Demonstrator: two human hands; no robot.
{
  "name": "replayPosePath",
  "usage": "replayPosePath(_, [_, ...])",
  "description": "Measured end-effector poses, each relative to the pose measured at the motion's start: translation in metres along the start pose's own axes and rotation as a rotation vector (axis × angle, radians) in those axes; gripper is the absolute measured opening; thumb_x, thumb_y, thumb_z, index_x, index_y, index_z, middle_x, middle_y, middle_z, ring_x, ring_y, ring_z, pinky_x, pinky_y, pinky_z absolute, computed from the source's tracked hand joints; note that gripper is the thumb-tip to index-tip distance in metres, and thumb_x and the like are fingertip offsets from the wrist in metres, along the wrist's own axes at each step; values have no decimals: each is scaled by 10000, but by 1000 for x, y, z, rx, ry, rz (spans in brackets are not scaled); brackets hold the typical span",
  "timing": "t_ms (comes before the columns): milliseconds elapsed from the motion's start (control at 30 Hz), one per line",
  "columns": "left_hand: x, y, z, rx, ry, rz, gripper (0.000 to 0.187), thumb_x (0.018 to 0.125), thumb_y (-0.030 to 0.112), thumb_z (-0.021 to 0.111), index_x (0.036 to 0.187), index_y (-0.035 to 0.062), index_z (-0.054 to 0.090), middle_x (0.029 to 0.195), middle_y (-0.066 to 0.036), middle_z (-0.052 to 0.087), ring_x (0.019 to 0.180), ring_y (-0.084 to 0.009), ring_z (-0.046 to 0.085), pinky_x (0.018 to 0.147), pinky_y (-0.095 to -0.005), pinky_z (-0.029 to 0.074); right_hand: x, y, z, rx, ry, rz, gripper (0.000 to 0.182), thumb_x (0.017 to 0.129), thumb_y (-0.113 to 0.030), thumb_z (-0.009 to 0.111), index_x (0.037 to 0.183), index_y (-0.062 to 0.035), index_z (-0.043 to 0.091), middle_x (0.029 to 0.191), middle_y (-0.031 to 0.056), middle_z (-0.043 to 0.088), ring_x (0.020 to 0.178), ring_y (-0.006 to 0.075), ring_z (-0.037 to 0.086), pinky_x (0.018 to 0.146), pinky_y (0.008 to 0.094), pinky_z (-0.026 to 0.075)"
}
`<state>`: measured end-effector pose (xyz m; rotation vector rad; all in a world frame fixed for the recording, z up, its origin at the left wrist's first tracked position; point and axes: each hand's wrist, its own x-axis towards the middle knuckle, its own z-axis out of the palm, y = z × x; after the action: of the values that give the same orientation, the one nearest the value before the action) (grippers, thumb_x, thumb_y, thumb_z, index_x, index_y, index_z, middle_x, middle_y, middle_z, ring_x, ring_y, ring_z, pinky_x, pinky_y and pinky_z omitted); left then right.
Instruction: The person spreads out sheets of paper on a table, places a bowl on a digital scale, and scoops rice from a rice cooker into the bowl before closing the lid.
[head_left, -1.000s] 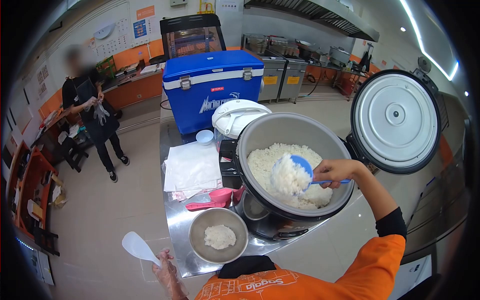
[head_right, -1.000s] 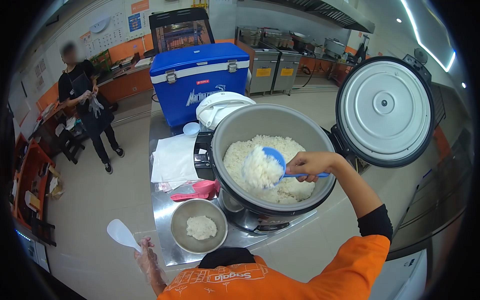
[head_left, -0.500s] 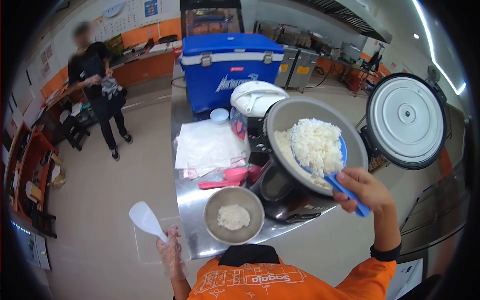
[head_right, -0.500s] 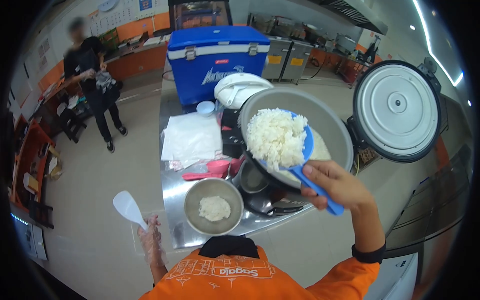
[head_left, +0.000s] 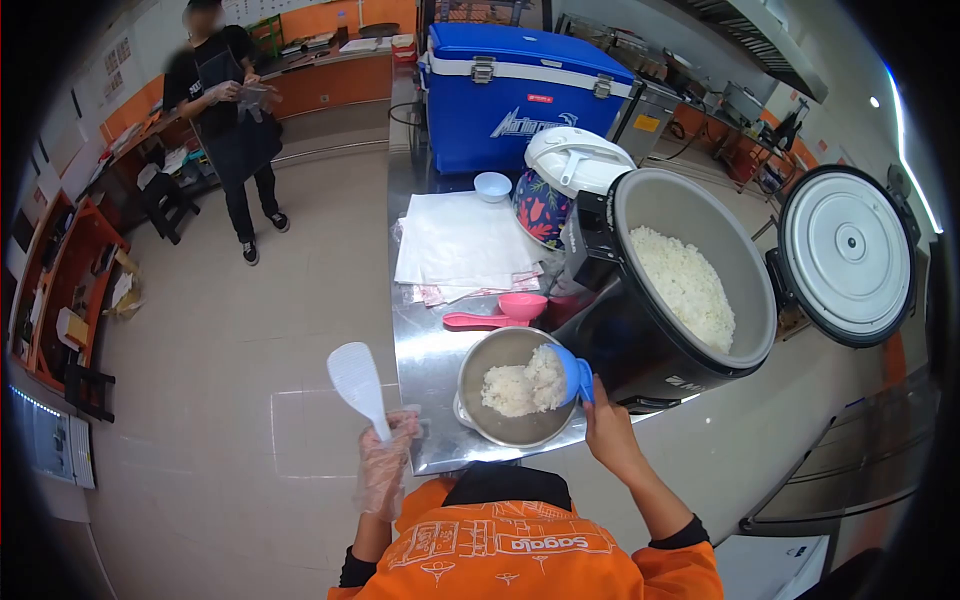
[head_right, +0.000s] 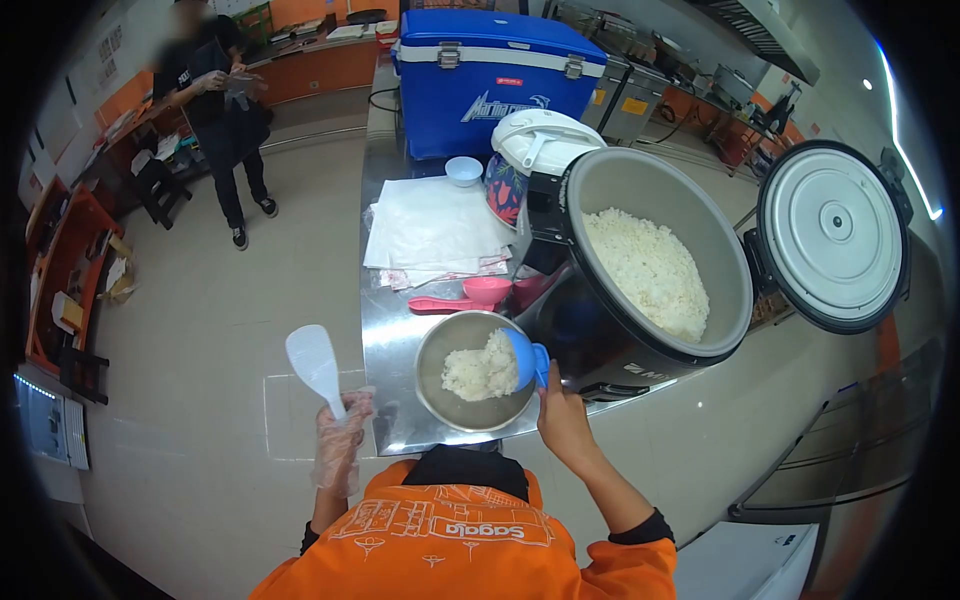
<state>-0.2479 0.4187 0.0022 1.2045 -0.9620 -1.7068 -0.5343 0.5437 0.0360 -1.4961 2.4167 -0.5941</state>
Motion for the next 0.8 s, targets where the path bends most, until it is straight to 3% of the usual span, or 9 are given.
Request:
replayPosePath(100, [1,-10,8,73,-43,-82,165,821,112,703,951,27,648,883,-50,639,706,-93,574,649,-203,477,5,-13,16,-237,92,9,506,893,-93,521,1371,-23,370,812,229,587,655,396,615,600,463,503])
replayPosePath(133, [5,-21,12,68,-74,-8,210,818,135,712,983,20,651,891,-60,635,798,-108,575,740,-243,476,5,-18,19,-258,90,11,517,889,-94,528,1377,-32,367,811,226,581,656,391,616,595,459,504])
replayPosePath(233, [15,-41,28,178,-133,20,255,800,162,735,993,17,652,899,-63,632,840,-108,563,761,-260,462,7,-29,27,-289,87,6,538,881,-93,543,1389,-58,367,806,217,566,660,377,619,582,445,506])
replayPosePath(500, [24,-53,45,31,-63,-120,218,766,161,768,847,31,613,794,-37,618,750,-101,561,697,-256,456,-8,-51,4,-137,117,-65,529,863,-68,563,1370,-67,413,796,198,557,642,367,596,579,444,490])
replayPosePath(633, [20,-47,53,-48,-49,-133,181,770,111,757,833,32,607,741,-31,609,675,-96,563,648,-236,458,2,-34,40,-162,111,-161,540,848,-50,576,1366,-79,427,767,195,562,633,363,585,581,447,466])
replayPosePath(800, [27,-57,55,-87,-17,-110,156,770,60,746,812,34,597,729,-33,613,657,-95,571,622,-221,465,15,-51,-11,-49,157,-104,520,832,-35,589,1335,-77,469,730,202,567,637,358,585,591,437,456])
